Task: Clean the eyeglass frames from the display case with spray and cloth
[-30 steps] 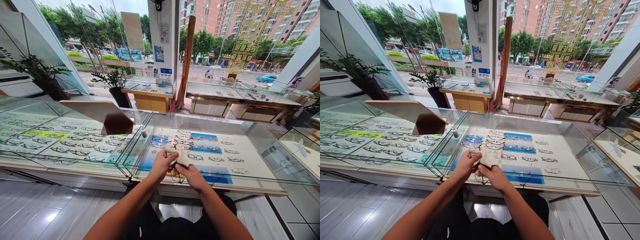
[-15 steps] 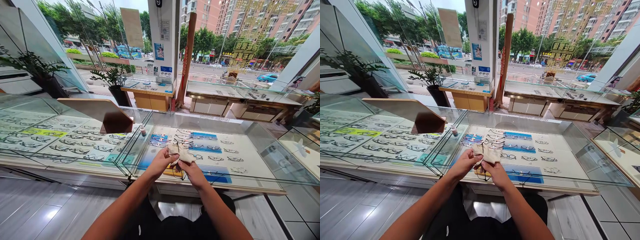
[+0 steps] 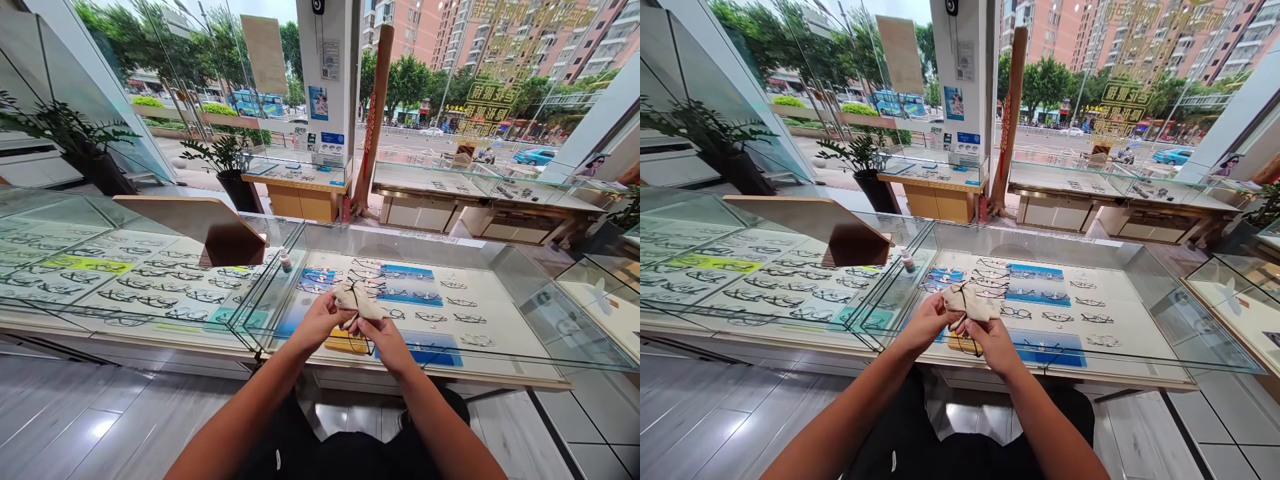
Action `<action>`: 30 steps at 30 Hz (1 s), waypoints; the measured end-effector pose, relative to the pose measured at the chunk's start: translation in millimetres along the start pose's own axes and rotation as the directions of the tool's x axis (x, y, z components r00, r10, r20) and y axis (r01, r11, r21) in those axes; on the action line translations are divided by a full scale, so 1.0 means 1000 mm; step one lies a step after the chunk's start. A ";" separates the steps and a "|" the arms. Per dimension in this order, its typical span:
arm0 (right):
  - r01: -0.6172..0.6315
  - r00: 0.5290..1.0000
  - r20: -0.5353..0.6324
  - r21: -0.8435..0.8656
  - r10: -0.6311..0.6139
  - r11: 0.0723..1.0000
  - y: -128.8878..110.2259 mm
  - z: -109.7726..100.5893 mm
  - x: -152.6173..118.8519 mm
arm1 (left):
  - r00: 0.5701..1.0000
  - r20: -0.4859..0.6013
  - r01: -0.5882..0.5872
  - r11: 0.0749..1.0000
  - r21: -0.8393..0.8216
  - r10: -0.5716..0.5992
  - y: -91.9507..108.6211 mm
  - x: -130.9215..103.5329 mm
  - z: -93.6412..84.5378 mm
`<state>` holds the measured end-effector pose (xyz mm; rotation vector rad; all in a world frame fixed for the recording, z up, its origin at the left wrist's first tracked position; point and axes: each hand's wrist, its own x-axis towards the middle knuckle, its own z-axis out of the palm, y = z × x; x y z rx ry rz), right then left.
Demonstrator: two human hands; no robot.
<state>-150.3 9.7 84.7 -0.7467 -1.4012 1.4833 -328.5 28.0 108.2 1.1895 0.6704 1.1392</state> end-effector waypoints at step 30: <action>0.013 0.999 -0.047 -0.136 -0.020 0.991 -0.002 0.002 -0.005 | 0.992 -0.127 0.014 0.996 -0.090 -0.026 -0.015 0.001 0.010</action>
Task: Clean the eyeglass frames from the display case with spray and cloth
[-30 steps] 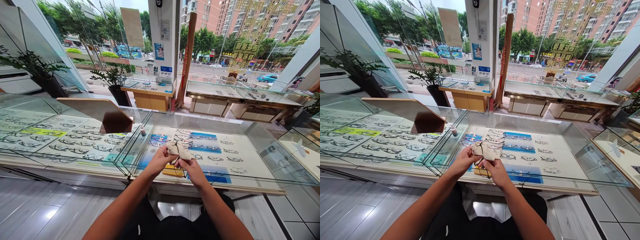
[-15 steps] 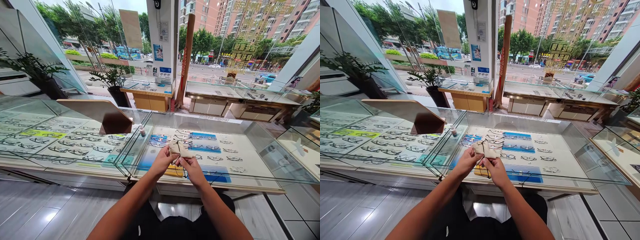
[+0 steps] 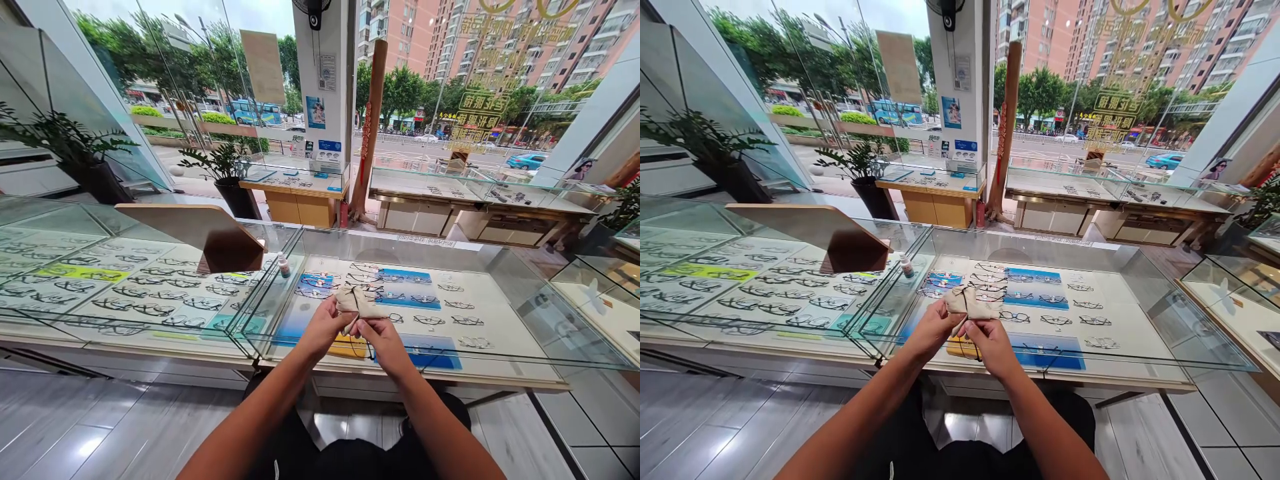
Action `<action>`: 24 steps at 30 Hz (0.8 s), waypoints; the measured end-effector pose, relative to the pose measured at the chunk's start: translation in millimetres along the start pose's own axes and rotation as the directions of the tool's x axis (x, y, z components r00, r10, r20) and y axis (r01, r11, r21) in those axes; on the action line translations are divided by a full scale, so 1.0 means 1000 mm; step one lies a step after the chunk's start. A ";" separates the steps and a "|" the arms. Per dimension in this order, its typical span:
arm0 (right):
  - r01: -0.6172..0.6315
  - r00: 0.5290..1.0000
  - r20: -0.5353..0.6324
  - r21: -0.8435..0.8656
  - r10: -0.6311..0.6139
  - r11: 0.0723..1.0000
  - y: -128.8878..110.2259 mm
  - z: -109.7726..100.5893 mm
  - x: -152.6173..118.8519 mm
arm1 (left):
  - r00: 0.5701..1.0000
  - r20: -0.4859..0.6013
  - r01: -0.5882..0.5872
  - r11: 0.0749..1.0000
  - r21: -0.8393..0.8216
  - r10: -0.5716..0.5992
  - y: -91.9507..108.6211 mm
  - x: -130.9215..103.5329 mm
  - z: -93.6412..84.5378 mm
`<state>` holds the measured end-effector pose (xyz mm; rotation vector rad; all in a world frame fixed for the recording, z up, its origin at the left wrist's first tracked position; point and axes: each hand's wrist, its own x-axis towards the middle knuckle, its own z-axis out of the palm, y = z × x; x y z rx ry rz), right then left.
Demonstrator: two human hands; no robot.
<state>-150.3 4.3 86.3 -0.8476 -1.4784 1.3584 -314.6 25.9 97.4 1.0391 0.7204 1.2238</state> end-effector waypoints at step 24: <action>0.132 0.978 -0.165 -0.003 -0.130 0.991 -0.006 -0.014 0.015 | 0.983 0.045 0.176 0.982 0.074 -0.180 -0.007 -0.024 -0.014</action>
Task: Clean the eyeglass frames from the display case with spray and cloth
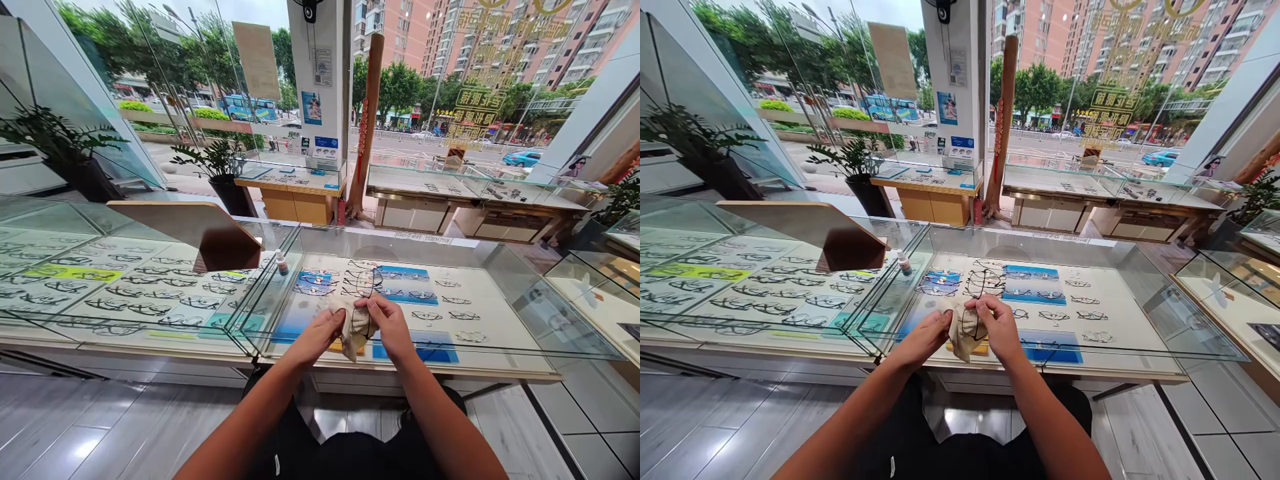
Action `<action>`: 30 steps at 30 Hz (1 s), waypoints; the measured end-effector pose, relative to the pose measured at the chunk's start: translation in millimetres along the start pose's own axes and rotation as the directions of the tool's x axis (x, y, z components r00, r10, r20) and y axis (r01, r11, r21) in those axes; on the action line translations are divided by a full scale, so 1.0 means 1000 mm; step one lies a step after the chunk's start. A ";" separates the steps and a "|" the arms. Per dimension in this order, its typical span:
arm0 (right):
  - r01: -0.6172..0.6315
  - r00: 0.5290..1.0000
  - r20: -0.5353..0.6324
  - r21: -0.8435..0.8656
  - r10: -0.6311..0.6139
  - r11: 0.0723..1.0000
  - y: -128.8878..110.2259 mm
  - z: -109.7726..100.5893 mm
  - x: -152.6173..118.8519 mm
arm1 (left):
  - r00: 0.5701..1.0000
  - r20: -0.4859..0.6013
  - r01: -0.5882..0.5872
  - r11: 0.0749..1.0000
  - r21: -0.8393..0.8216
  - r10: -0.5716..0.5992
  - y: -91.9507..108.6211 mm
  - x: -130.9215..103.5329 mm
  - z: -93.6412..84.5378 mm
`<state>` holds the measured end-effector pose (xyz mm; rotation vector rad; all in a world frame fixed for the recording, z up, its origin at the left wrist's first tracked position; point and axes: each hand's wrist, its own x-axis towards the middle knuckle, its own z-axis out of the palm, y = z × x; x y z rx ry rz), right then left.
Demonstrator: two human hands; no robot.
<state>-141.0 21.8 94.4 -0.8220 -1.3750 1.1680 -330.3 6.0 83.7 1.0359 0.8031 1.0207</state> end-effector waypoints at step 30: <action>-0.027 0.994 -0.102 0.084 0.035 0.996 0.009 0.009 0.001 | 0.995 0.060 0.085 0.990 -0.110 -0.078 0.007 0.003 0.026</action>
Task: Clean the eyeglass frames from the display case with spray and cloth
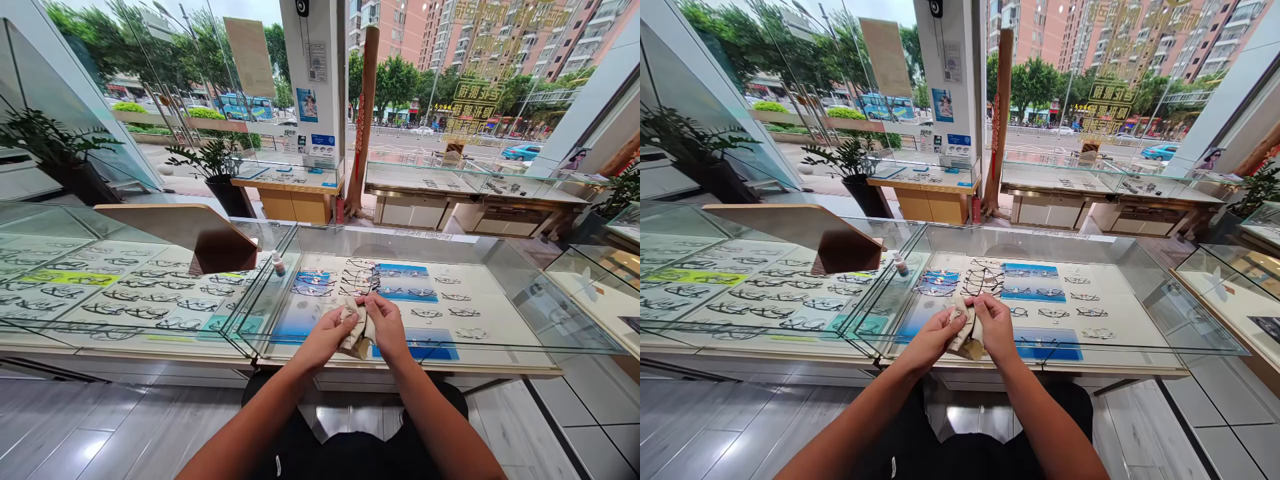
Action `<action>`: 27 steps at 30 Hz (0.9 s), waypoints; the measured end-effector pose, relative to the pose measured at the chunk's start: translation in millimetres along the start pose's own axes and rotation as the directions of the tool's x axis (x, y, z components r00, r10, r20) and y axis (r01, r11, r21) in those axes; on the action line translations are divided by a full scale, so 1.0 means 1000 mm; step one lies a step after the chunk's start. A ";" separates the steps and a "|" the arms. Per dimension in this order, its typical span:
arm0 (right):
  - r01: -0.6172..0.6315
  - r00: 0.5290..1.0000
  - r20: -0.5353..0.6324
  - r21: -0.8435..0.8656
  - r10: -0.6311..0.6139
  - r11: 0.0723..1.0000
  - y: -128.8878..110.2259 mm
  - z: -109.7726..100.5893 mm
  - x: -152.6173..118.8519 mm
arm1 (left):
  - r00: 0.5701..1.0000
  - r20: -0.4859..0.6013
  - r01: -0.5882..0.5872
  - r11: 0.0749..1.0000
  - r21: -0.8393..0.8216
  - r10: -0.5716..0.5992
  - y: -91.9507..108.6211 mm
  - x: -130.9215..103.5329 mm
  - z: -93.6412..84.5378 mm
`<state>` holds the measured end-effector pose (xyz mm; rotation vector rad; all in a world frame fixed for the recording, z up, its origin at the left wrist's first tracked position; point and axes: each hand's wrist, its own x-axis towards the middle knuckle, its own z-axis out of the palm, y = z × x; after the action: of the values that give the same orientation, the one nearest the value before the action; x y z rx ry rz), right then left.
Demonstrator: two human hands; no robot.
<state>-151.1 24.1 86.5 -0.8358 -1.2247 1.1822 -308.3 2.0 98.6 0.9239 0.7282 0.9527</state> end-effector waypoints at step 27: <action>0.006 0.999 -0.044 0.157 0.001 0.988 -0.014 0.014 -0.014 | 0.875 -0.254 -0.334 0.893 0.303 0.413 -0.021 0.013 0.014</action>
<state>-160.5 5.6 99.4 -0.7383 -1.0814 1.2352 -284.4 3.4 84.3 1.1804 0.9745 1.3989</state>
